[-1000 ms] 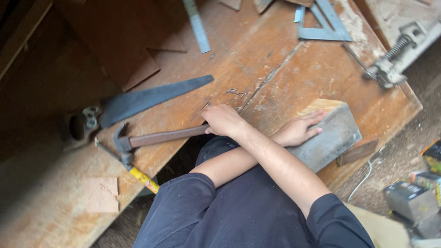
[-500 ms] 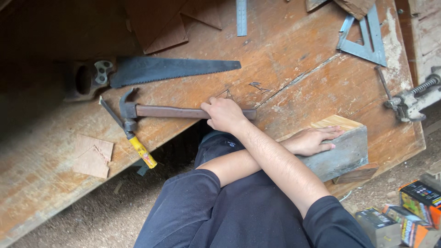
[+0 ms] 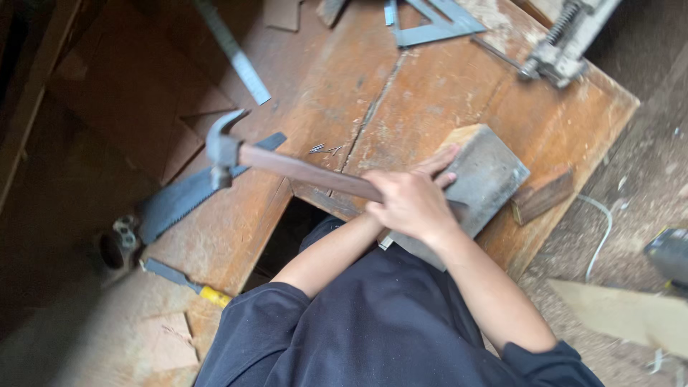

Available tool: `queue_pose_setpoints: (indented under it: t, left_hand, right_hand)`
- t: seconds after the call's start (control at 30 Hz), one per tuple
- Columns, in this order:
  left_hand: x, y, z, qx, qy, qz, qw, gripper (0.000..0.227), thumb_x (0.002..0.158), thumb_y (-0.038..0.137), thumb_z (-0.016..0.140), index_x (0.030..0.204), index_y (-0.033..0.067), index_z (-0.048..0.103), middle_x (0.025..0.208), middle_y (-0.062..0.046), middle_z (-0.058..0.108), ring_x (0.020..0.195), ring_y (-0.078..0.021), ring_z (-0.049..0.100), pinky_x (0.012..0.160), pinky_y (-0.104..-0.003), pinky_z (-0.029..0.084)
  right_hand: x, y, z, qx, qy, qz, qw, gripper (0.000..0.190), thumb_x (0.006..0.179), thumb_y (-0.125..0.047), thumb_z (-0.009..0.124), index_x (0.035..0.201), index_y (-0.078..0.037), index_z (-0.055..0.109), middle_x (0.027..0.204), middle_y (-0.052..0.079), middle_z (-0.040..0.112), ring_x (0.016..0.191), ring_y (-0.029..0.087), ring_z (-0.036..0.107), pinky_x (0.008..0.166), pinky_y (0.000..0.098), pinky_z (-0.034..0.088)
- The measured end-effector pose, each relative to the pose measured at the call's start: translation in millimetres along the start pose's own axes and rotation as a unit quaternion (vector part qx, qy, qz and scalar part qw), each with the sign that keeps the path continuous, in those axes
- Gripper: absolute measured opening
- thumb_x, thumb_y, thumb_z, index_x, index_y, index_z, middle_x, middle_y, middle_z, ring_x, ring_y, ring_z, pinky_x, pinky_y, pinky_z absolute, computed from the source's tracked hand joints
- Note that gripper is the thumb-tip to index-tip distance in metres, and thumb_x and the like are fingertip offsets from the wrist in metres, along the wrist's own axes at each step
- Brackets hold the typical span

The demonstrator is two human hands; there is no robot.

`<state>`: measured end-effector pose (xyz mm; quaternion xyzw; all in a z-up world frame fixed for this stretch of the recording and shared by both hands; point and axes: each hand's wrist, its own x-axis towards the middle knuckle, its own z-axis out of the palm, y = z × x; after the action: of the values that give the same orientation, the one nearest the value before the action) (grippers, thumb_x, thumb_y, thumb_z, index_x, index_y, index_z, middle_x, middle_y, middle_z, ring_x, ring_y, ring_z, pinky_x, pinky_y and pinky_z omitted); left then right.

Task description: The person aligns two wooden boards and uses a hammer to drive nails into them, securing the pieces together. The person repeatedly positions the boards, hammers nails, and adjusts the assembly on the workbench.

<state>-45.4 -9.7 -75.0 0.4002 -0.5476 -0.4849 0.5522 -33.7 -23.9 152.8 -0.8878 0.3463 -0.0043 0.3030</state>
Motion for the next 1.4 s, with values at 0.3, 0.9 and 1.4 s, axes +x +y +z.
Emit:
queue_pose_setpoints:
  t: [0.3,0.9,1.4]
  left_hand:
    - [2,41,-14,-0.003,-0.042,-0.207,0.977,0.048,0.106,0.023,0.061,0.150,0.0048,0.055,0.156,-0.014,0.056,0.146,-0.0236,0.054,0.120,-0.034,0.043]
    - [12,61,-30,-0.042,-0.022,-0.180,0.982,0.058,0.103,0.018,0.065,0.157,0.0092,0.045,0.159,-0.012,0.050,0.145,-0.0192,0.046,0.116,-0.033,0.041]
    - [-57,64,-216,0.421,0.171,-0.208,0.866,0.010,0.081,0.006,0.078,0.091,0.0043,0.079,0.098,-0.013,0.071,0.082,-0.0287,0.071,0.077,-0.038,0.057]
  right_hand:
    - [-138,109,15,0.240,0.282,0.217,0.903,0.017,0.087,-0.006,0.082,0.102,-0.002,0.075,0.078,0.004,0.074,0.071,0.015,0.068,0.066,0.0322,0.055]
    - [-165,139,63,0.255,0.330,0.268,0.868,0.030,0.083,-0.007,0.083,0.106,0.003,0.068,0.102,0.007,0.063,0.094,0.020,0.064,0.084,0.0323,0.052]
    - [-161,129,46,0.159,0.316,0.271,0.895,0.028,0.080,-0.010,0.088,0.090,0.003,0.065,0.092,0.010,0.060,0.081,0.024,0.062,0.074,0.0368,0.051]
